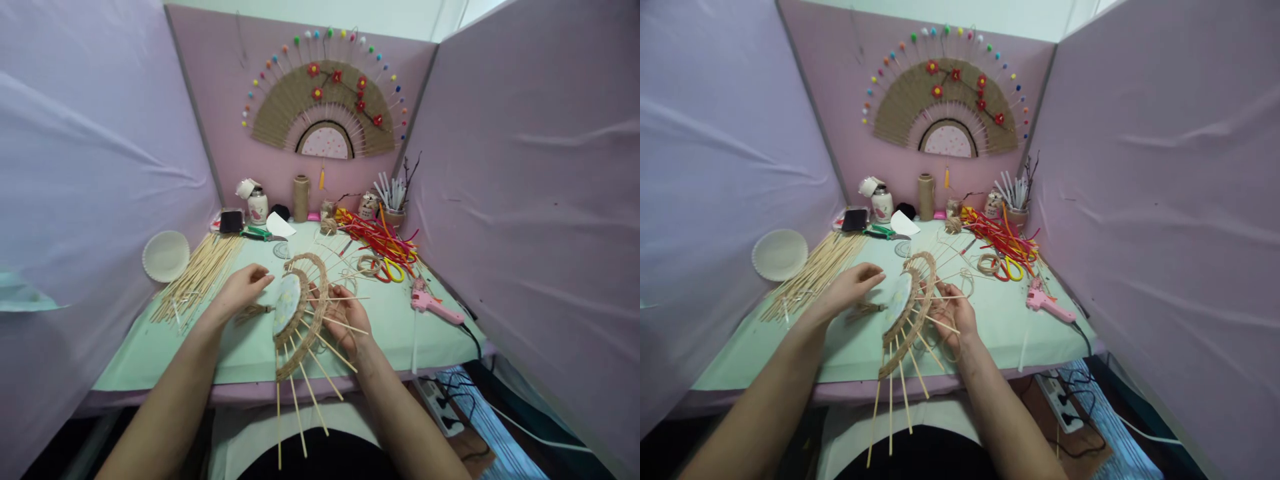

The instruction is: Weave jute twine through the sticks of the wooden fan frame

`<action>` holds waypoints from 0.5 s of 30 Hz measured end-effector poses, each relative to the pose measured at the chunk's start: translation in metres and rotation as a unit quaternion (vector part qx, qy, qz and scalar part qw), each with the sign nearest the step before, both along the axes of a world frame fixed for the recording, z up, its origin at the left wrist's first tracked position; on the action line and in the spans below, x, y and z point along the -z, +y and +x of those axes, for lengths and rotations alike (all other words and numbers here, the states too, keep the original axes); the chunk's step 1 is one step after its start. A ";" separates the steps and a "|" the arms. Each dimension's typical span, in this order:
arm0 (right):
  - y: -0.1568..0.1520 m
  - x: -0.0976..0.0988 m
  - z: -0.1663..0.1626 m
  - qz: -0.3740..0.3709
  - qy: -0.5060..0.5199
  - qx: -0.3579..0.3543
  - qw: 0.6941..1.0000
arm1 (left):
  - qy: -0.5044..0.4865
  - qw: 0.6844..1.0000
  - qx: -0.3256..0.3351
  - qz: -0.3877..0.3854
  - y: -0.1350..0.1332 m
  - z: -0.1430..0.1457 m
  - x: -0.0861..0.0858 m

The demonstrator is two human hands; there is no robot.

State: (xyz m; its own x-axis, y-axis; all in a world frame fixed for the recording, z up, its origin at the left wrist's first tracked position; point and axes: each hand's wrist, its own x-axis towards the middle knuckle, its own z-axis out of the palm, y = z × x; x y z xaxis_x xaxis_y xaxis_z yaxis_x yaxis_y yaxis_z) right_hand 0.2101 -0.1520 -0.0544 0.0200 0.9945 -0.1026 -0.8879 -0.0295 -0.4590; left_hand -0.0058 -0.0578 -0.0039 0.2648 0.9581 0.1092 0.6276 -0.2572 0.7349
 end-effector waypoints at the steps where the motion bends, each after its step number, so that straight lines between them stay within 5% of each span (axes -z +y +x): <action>1: 0.000 0.000 0.000 0.003 -0.005 -0.002 1.000 | 0.005 1.000 0.005 -0.002 0.004 0.006 0.003; 7: 0.000 0.000 0.002 -0.010 -0.014 -0.032 0.999 | -0.079 0.983 -0.007 -0.166 0.010 0.030 0.015; 15: -0.002 -0.006 0.001 -0.031 0.034 0.013 0.999 | -0.355 0.883 -0.024 -0.306 0.005 0.032 0.020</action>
State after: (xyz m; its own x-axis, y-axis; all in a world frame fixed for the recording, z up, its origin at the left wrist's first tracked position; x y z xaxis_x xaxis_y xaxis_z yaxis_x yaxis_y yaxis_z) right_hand 0.2109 -0.1537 -0.0482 0.0367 0.9854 -0.1663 -0.9175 -0.0328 -0.3965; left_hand 0.0260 -0.0532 -0.0237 0.2950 0.9032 -0.3117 -0.0475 0.3397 0.9393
